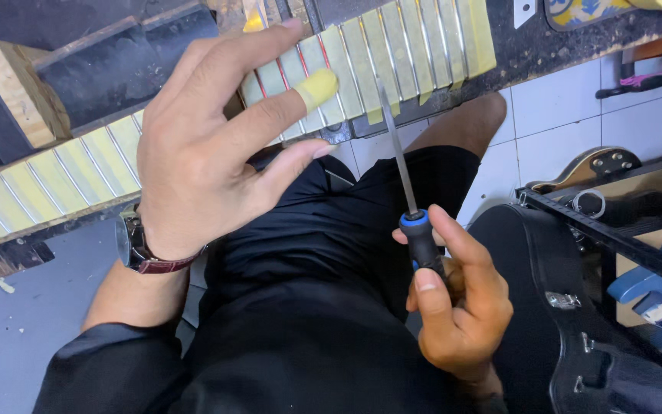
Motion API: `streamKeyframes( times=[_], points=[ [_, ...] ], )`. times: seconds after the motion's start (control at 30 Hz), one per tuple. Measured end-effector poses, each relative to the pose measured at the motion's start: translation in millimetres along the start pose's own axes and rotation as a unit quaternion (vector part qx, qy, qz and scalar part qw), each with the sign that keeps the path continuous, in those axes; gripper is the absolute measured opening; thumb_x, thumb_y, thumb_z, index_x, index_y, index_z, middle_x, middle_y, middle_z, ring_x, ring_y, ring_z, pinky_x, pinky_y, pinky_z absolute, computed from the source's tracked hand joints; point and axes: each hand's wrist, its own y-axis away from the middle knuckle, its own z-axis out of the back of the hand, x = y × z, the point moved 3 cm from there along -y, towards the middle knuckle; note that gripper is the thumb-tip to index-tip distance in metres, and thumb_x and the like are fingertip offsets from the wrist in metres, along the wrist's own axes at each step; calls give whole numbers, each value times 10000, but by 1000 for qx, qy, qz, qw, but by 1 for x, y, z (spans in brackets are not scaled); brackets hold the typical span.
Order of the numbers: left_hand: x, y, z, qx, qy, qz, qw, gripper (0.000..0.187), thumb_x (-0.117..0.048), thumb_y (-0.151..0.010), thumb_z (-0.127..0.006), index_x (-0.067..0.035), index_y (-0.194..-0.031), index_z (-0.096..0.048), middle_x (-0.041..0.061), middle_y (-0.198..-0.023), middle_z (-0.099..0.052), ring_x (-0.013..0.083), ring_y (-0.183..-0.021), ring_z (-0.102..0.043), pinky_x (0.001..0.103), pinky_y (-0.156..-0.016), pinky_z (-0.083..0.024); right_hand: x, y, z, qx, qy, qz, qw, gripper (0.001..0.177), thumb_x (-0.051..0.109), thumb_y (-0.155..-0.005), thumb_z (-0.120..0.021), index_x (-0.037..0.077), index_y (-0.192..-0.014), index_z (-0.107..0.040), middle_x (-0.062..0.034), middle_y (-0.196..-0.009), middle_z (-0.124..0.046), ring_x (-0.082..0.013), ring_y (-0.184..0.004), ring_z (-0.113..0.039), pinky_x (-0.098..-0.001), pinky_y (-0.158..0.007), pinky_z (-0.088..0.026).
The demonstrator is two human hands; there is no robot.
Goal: The person uses a metal file to smooth the frets on a guitar neck clamped in a vise. They work sequentially along the fretboard, filing each fret individually while holding the neck steady with their left hand.
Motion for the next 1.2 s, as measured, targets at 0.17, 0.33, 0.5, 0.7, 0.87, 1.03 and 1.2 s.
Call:
streamKeyframes(
  times=[0.17,0.33,0.5,0.7,0.87,1.03,1.2],
  points=[
    [-7,-6,0,3,-110,-108,988,202,-169,-1182,-666,-6,-1284,-728,187,-1374,-736,396,-1275,-691,499,-1058,-597,-5,0,1,-14,-4,-10,1000,502,134,-979,-558,-66,-1439,-564,-235,-1120,-810,-85,-463,-579,-169,-513,-501],
    [-10,-6,3,-23,-81,-167,982,47,28,-1118,-769,-6,-1148,-782,174,-1207,-829,340,-1107,-783,458,-1066,-590,-7,1,-3,-11,-16,-8,1000,497,135,-986,-558,-63,-1441,-560,-245,-1132,-804,-89,-484,-595,-184,-528,-529],
    [-7,-5,1,-5,-80,-132,988,88,26,-1141,-747,-37,-1202,-759,79,-1218,-810,285,-1116,-687,425,-1021,-591,-9,2,-4,-14,-37,-13,999,512,143,-986,-566,-68,-1452,-546,-268,-1170,-792,-97,-491,-595,-178,-532,-526],
    [-10,-7,2,-21,-102,-153,983,107,14,-1129,-762,-65,-1058,-758,82,-1182,-791,287,-1056,-719,420,-1003,-606,-18,11,-9,-55,-142,3,988,585,148,-1012,-547,-86,-1532,-416,-334,-1241,-715,-160,-565,-613,-204,-537,-535],
    [-10,-1,3,-25,-40,-134,990,95,11,-1134,-667,-7,-1152,-758,137,-1093,-802,336,-1059,-721,467,-997,-595,-30,-5,-27,-29,-345,50,937,711,98,-1006,-597,22,-1652,-310,-230,-1134,-559,-279,-733,-650,-371,-739,-602],
    [-11,-5,5,-36,-69,-179,981,88,12,-1117,-695,-50,-1105,-757,87,-1191,-816,296,-1047,-734,408,-934,-575,-6,-46,-52,-45,-446,129,884,399,106,-967,-514,56,-1362,-543,-78,-880,-481,-218,-716,-512,-445,-878,-558],
    [-14,-4,6,-43,-112,-203,972,101,-49,-1105,-754,-98,-1018,-740,47,-1031,-802,256,-1010,-730,374,-901,-576,10,-67,-63,-45,-448,195,871,365,102,-999,-472,80,-1361,-519,-107,-902,-491,-231,-727,-515,-656,-1191,-580]
  ],
)
